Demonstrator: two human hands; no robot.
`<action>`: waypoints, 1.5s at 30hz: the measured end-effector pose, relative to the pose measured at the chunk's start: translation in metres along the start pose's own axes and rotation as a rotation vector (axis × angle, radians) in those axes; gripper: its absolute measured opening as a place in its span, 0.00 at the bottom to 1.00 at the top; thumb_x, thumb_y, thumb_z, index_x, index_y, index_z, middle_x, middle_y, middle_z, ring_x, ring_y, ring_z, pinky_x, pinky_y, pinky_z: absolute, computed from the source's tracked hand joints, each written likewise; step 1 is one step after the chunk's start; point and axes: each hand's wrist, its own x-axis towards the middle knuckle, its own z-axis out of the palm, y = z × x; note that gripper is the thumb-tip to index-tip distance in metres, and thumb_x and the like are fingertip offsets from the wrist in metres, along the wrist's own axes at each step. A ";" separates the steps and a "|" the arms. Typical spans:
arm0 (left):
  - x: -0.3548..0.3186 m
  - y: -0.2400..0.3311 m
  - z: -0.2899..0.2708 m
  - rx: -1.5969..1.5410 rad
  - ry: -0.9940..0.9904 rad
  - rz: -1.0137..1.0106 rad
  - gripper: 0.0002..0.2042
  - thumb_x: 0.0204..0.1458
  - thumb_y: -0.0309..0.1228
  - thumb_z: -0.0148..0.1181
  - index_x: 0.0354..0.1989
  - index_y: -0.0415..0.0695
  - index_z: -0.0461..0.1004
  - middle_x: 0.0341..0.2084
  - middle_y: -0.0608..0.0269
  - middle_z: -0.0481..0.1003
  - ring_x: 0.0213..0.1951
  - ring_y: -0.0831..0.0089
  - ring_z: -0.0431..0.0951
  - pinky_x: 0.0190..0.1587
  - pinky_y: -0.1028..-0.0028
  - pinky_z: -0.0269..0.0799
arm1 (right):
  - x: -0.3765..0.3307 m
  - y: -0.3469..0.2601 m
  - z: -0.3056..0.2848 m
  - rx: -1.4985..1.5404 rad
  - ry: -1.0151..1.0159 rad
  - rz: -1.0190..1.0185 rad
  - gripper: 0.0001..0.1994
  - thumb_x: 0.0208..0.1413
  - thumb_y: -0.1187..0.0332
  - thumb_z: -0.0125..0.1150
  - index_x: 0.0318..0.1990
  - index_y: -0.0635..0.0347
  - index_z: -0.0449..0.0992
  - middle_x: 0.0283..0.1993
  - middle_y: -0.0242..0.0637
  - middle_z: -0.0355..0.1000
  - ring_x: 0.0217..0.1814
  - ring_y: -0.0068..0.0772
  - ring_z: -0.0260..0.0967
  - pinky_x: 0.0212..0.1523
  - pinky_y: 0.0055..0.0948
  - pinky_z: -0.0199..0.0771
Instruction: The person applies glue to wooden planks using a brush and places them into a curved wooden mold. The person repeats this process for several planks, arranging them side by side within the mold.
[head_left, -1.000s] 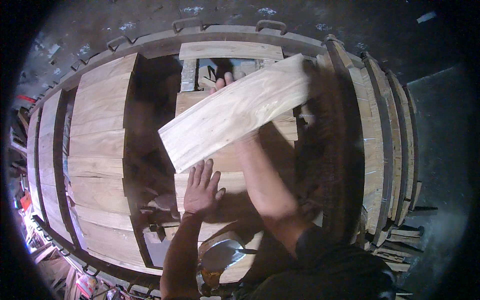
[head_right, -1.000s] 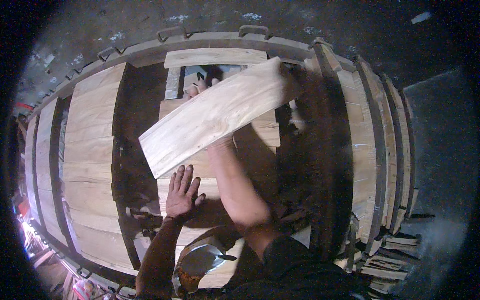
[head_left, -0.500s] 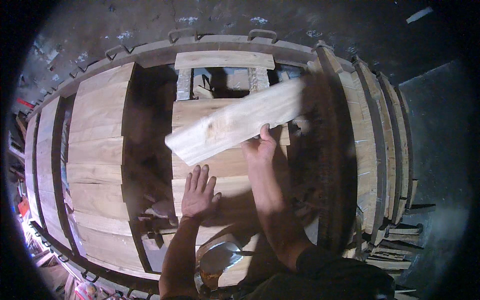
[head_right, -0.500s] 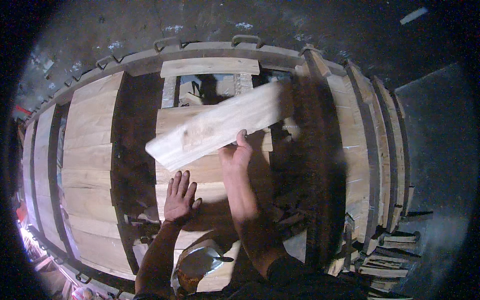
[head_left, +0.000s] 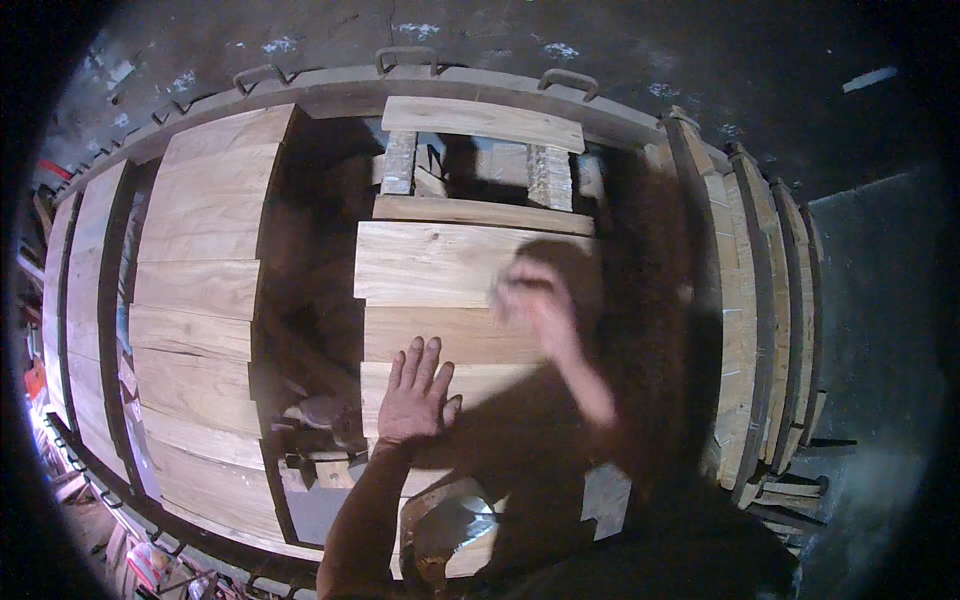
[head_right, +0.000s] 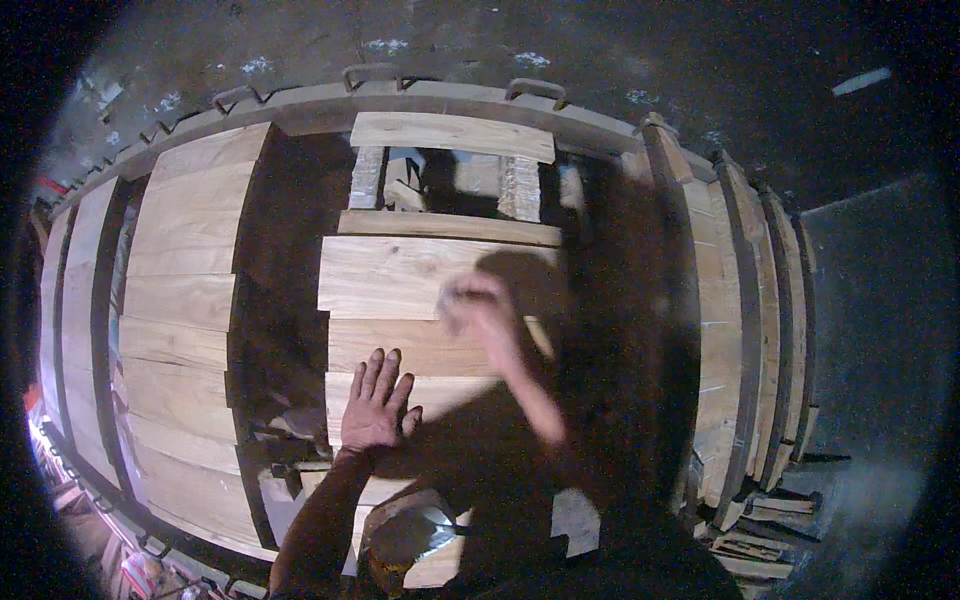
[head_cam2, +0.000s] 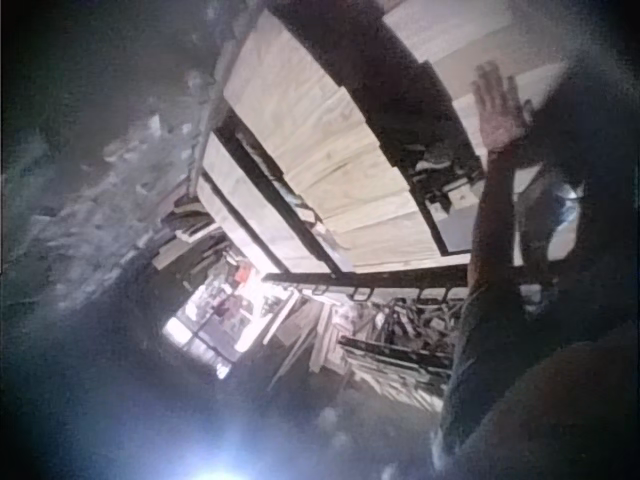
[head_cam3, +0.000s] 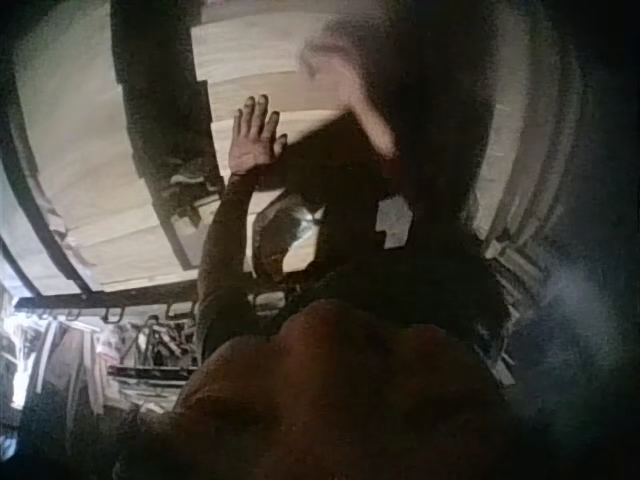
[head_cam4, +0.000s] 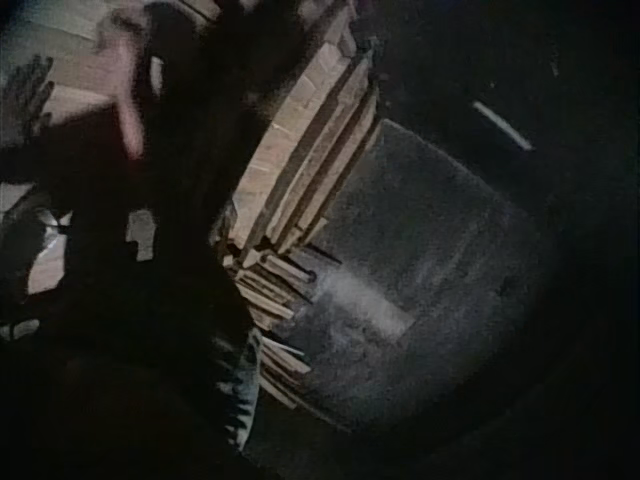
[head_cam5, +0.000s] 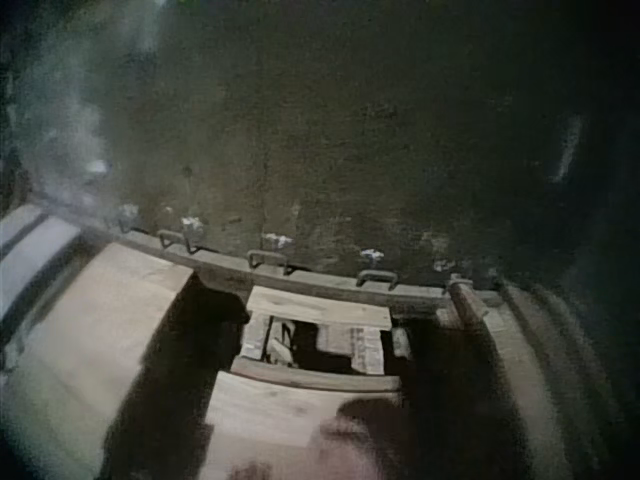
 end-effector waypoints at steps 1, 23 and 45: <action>0.001 -0.001 0.000 -0.006 0.005 0.001 0.27 0.54 0.47 0.58 0.58 0.44 0.72 0.72 0.47 0.52 0.73 0.45 0.48 0.71 0.44 0.46 | 0.038 -0.009 -0.004 -0.691 0.150 -0.201 0.06 0.55 0.73 0.59 0.39 0.63 0.78 0.33 0.42 0.77 0.39 0.33 0.75 0.42 0.35 0.76; 0.008 -0.001 -0.007 -0.058 -0.016 -0.050 0.25 0.54 0.47 0.60 0.57 0.45 0.73 0.71 0.49 0.56 0.72 0.47 0.53 0.69 0.44 0.51 | 0.262 -0.146 -0.093 -1.325 -0.145 -0.323 0.20 0.50 0.67 0.65 0.51 0.62 0.80 0.48 0.49 0.80 0.48 0.44 0.77 0.52 0.35 0.74; 0.004 -0.004 0.003 0.000 0.045 -0.014 0.25 0.52 0.46 0.63 0.56 0.46 0.73 0.70 0.51 0.58 0.71 0.49 0.56 0.68 0.45 0.55 | 0.258 -0.090 -0.083 -1.467 -0.015 -0.296 0.21 0.54 0.75 0.59 0.58 0.57 0.77 0.54 0.50 0.77 0.57 0.50 0.73 0.61 0.38 0.70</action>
